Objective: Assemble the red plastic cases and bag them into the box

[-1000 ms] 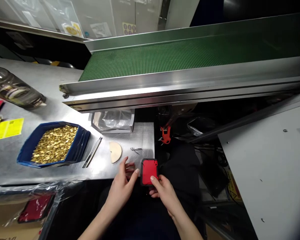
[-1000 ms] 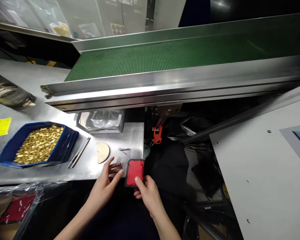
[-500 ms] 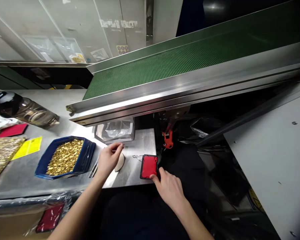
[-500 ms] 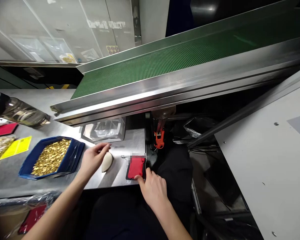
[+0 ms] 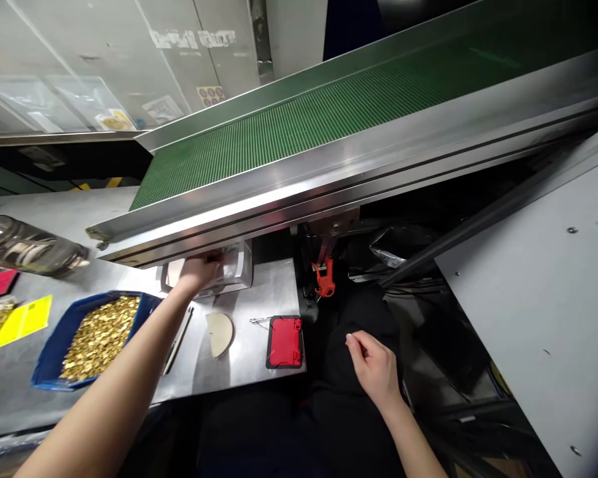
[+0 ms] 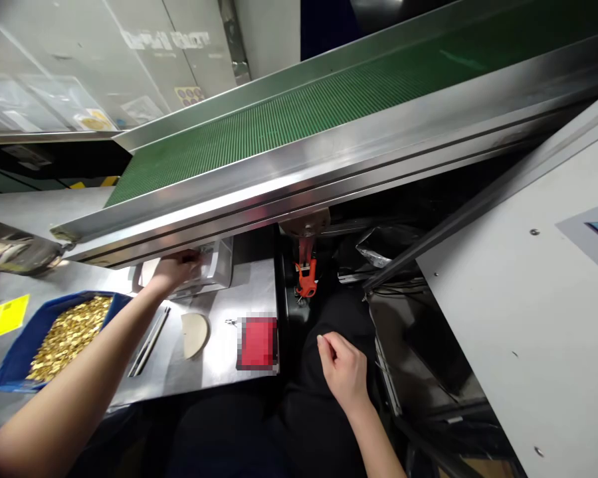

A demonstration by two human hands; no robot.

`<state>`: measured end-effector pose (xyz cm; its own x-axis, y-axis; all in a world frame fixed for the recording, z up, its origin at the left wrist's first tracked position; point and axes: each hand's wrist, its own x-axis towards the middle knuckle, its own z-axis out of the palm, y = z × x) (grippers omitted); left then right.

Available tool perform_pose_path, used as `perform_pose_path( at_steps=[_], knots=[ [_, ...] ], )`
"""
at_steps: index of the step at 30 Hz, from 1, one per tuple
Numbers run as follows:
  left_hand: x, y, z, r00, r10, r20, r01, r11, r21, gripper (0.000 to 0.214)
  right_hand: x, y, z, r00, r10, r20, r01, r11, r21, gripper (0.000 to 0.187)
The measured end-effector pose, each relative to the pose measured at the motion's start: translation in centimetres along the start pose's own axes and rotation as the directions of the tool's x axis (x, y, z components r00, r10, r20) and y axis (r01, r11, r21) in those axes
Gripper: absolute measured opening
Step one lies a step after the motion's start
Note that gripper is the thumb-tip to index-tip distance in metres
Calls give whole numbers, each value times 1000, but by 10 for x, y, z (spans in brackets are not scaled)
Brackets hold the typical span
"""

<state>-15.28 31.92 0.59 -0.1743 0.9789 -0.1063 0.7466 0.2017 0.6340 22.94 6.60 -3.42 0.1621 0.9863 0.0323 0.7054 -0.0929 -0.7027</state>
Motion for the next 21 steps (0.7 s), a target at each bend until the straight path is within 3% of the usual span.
perform_pose_path(
  at_steps=[6,12,17,19,21],
  knots=[
    [-15,5,-3,1000,-12,15,12,1000,9,20,1,-8,8,999,-39,-6,39,999,4,37],
    [-66,18,-15,995,78,-56,-81,994,-68,25,1,-23,8,999,-28,-35,31,995,92,38],
    [-125,39,-13,987,132,-89,-149,960,-237,28,14,-91,16,997,-72,20,60,932,357,25],
    [-150,52,-5,988,149,-30,-151,934,-324,29,24,-121,23,987,-125,98,67,888,455,21],
    [-173,62,6,985,161,64,-121,904,-409,31,32,-141,31,966,-172,195,44,848,528,38]
  ],
)
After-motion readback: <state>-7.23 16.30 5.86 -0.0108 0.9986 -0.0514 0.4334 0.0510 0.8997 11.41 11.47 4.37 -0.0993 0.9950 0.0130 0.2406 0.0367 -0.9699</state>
